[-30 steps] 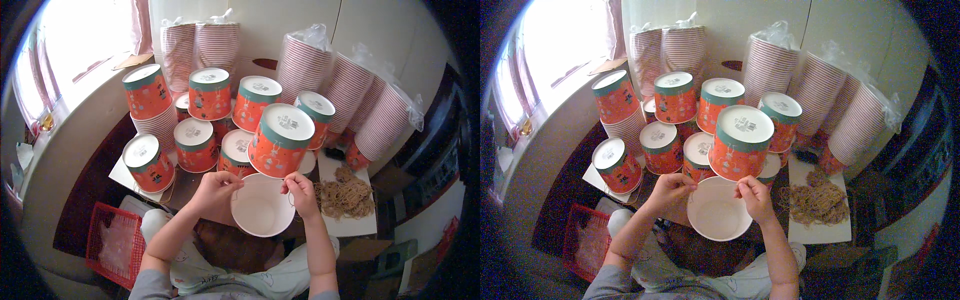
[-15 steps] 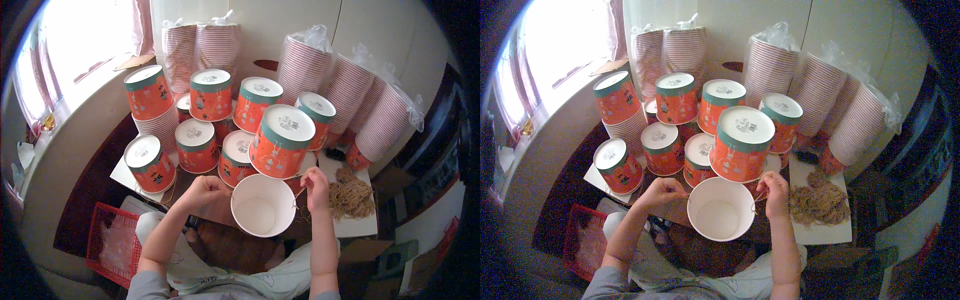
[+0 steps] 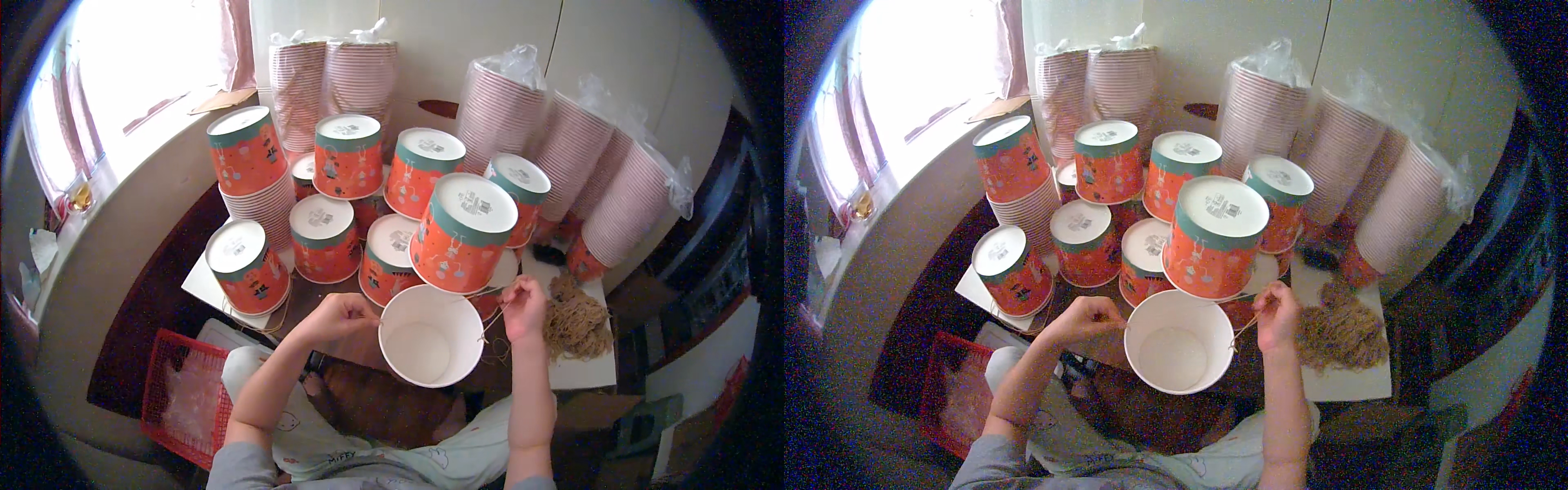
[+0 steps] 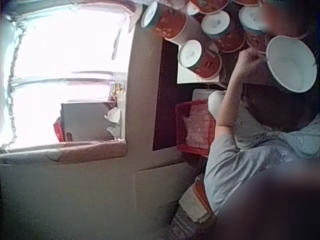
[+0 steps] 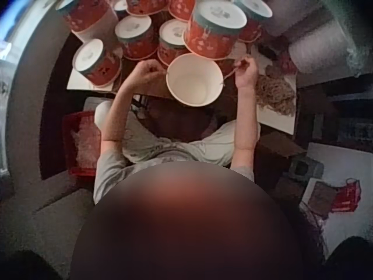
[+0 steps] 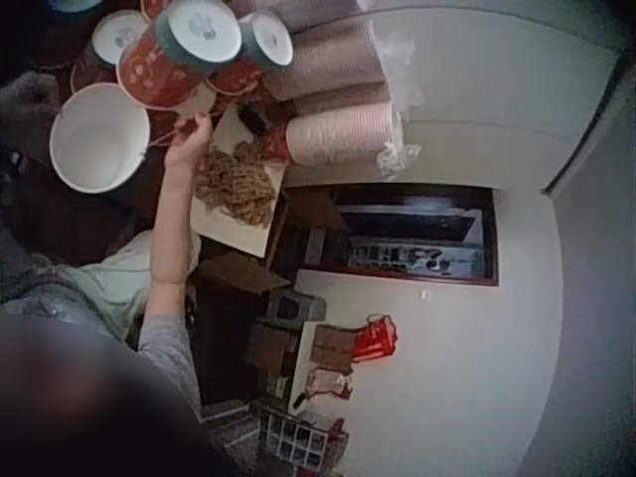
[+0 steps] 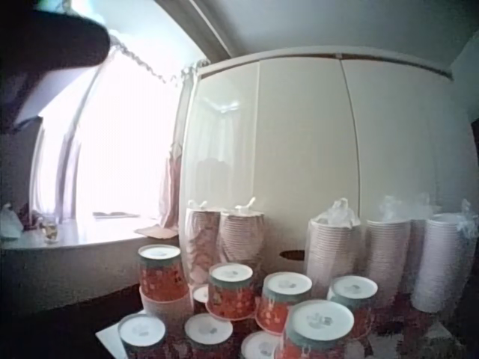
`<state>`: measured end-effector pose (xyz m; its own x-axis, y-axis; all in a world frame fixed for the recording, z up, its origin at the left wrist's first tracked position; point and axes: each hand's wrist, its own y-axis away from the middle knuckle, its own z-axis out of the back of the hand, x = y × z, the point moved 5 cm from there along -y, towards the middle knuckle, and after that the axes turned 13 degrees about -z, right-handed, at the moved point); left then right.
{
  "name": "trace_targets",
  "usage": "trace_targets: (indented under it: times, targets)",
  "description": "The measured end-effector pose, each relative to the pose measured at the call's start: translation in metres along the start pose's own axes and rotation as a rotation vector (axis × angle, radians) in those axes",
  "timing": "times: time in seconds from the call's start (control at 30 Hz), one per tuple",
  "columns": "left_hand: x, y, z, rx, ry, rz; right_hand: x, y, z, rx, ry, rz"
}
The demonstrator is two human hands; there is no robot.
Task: Attaching wire handles to paper buckets.
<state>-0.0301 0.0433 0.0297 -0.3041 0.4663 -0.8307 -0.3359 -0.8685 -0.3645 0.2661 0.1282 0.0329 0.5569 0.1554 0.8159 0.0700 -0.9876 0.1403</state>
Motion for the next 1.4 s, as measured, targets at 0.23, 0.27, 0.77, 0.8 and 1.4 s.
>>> trace_targets:
  times: [0.23,0.27,0.77,0.8,1.4]
  targets:
    - [0.002,0.000,-0.002,0.017,0.012,0.040,-0.007,0.004,-0.002,0.026,-0.195,-0.074]
    - [0.001,0.000,-0.002,0.015,0.012,0.040,-0.007,0.005,-0.003,-0.003,-0.205,-0.090]
    - [0.013,-0.019,0.005,-0.052,0.087,0.252,0.015,0.028,-0.038,0.336,0.027,0.023]
    - [0.014,-0.028,0.001,-0.032,0.066,0.252,0.017,0.030,-0.039,0.333,0.029,0.028]
    - [-0.104,0.079,0.118,-0.490,-0.618,-0.120,0.013,0.174,-0.165,1.107,0.824,0.397]
